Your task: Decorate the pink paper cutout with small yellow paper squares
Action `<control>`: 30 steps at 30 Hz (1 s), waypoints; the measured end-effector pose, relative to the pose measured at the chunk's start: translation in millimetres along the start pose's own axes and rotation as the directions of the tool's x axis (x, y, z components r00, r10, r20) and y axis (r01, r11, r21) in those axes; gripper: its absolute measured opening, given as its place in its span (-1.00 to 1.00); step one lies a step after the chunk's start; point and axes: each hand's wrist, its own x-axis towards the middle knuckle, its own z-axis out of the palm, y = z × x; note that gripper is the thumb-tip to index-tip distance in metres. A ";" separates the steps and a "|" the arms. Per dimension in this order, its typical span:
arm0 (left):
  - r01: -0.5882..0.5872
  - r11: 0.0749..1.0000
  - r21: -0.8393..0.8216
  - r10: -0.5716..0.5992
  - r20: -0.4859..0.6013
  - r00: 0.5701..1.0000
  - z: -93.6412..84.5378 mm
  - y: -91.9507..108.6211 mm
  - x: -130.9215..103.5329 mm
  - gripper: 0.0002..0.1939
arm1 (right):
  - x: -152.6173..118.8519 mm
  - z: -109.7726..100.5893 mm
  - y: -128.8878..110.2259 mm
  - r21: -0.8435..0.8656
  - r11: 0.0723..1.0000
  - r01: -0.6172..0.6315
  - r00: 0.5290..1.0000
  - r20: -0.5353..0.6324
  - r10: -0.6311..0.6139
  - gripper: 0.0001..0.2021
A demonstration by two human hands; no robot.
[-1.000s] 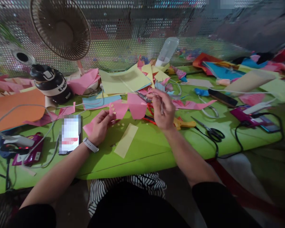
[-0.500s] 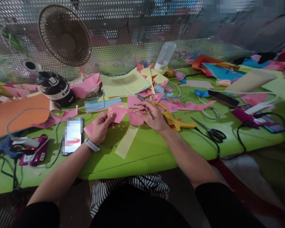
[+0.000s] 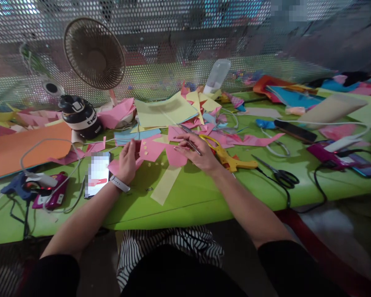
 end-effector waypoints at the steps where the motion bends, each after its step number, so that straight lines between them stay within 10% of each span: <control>1: -0.058 0.998 -0.010 0.057 -0.068 0.996 -1.0 2.8 4.1 -0.60 | 0.3 -0.3 -0.9 0.007 1.000 0.005 1.000 -0.003 -0.005 -0.63; 6: -0.227 0.970 0.092 0.235 -0.089 0.968 -5.4 35.1 12.0 -0.38 | 0.1 -7.0 -8.2 0.021 0.999 -0.037 0.991 0.132 0.034 -0.63; 9: -0.220 0.949 0.224 0.179 0.188 0.966 -2.1 54.4 0.3 -0.57 | -2.7 -8.1 -12.7 -0.004 0.999 -0.039 0.954 0.299 0.039 -0.62; 13: -0.105 0.900 0.424 -0.200 0.613 0.764 5.3 58.4 -15.3 -0.72 | -6.9 2.9 -15.6 -0.052 0.998 0.020 0.928 0.374 0.001 -0.59; 16: -0.191 0.865 0.465 -0.227 0.701 0.676 4.1 52.8 -14.8 -0.85 | -8.6 12.8 -15.6 -0.060 0.995 0.077 0.949 0.311 -0.054 -0.58; 23: -0.013 0.929 0.370 -0.192 0.513 0.837 -19.5 64.6 3.6 -0.76 | -0.3 -7.0 -12.3 -0.017 0.989 0.147 0.979 -0.137 -0.148 -0.52; 27: -0.025 0.883 0.470 -0.220 0.460 0.860 -25.4 74.0 5.9 -0.73 | 0.5 -23.2 -13.2 -0.341 0.930 0.137 0.987 0.131 -0.097 -0.67; 30: -0.051 0.859 0.510 -0.230 0.472 0.851 -26.7 73.7 6.5 -0.69 | -8.5 -23.7 -10.0 -0.573 0.776 0.262 0.907 0.421 0.005 -0.78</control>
